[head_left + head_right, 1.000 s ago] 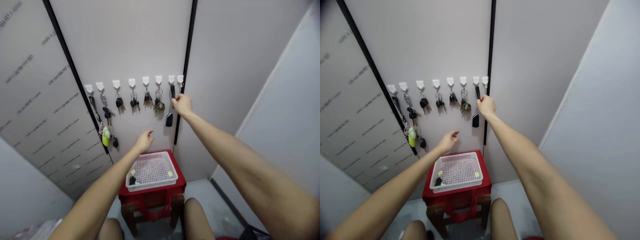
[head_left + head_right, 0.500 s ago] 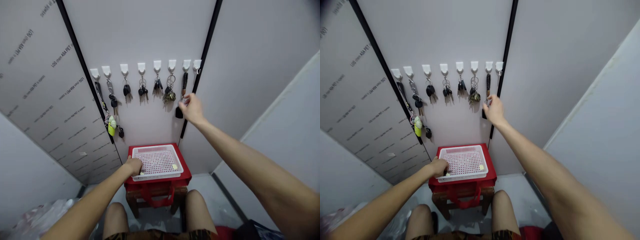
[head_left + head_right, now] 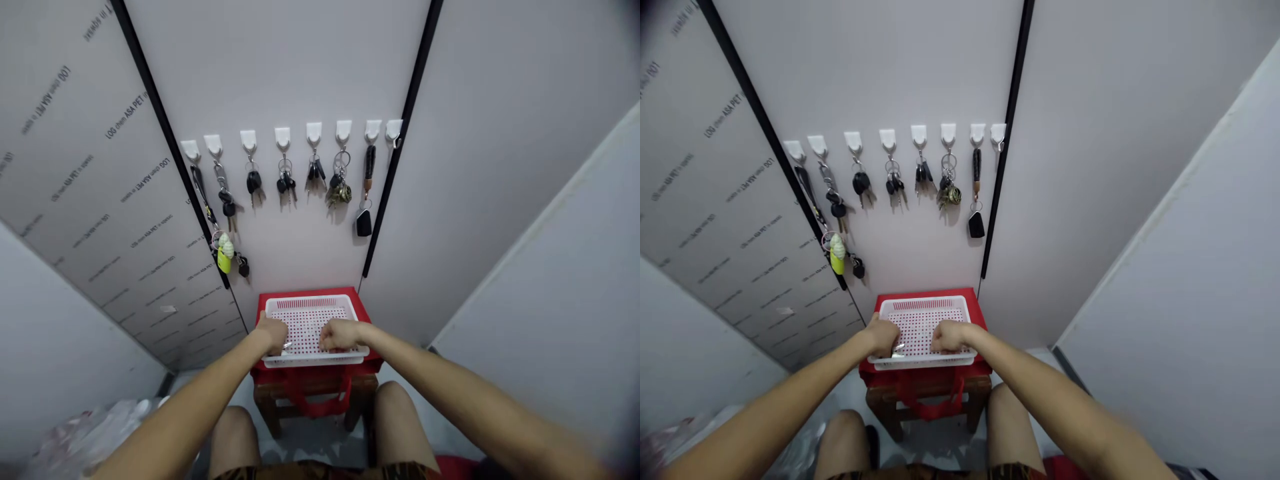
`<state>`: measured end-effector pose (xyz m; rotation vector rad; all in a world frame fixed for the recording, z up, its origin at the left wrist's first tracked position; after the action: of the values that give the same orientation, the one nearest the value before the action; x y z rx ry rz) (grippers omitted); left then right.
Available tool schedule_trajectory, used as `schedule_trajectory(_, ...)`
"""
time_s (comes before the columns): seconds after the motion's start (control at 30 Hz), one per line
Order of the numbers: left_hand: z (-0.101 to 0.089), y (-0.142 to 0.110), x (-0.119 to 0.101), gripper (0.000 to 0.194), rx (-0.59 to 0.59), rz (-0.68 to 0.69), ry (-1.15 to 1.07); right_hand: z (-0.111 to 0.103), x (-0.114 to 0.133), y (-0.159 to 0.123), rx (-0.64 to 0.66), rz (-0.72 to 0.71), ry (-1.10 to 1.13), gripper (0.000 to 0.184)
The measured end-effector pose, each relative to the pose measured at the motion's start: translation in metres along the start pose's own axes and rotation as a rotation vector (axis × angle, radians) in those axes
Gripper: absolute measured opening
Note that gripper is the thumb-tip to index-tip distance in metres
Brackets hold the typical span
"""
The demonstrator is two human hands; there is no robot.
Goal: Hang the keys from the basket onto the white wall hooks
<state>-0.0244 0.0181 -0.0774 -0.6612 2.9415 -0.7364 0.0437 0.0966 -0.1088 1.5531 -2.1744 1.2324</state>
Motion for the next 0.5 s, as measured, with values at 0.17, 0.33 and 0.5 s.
schedule_trajectory(0.17, -0.004, -0.002, 0.001, 0.019, -0.009, -0.057, -0.090, 0.009, 0.009, 0.007, -0.033, -0.042, 0.429, 0.016)
schedule_trajectory(0.33, -0.027, -0.001, 0.022, 0.020, -0.273, -0.147, -0.506, 0.008, 0.028, 0.013, -0.126, -0.150, 0.584, 0.036)
schedule_trajectory(0.5, -0.043, 0.002, 0.025, 0.017, -0.447, -0.017, -0.968, -0.023, 0.057, 0.005, -0.393, -0.372, 0.782, 0.036)
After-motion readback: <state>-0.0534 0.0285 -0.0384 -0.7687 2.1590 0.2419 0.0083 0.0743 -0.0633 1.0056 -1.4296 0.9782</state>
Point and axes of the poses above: each hand's wrist, its own y-axis towards the middle knuckle, its own z-axis out of the palm, x = y × z, the point moved 8 cm from there along y, towards the middle knuckle, and after that the axes turned 4 degrees about -y, right-handed, at the moved point
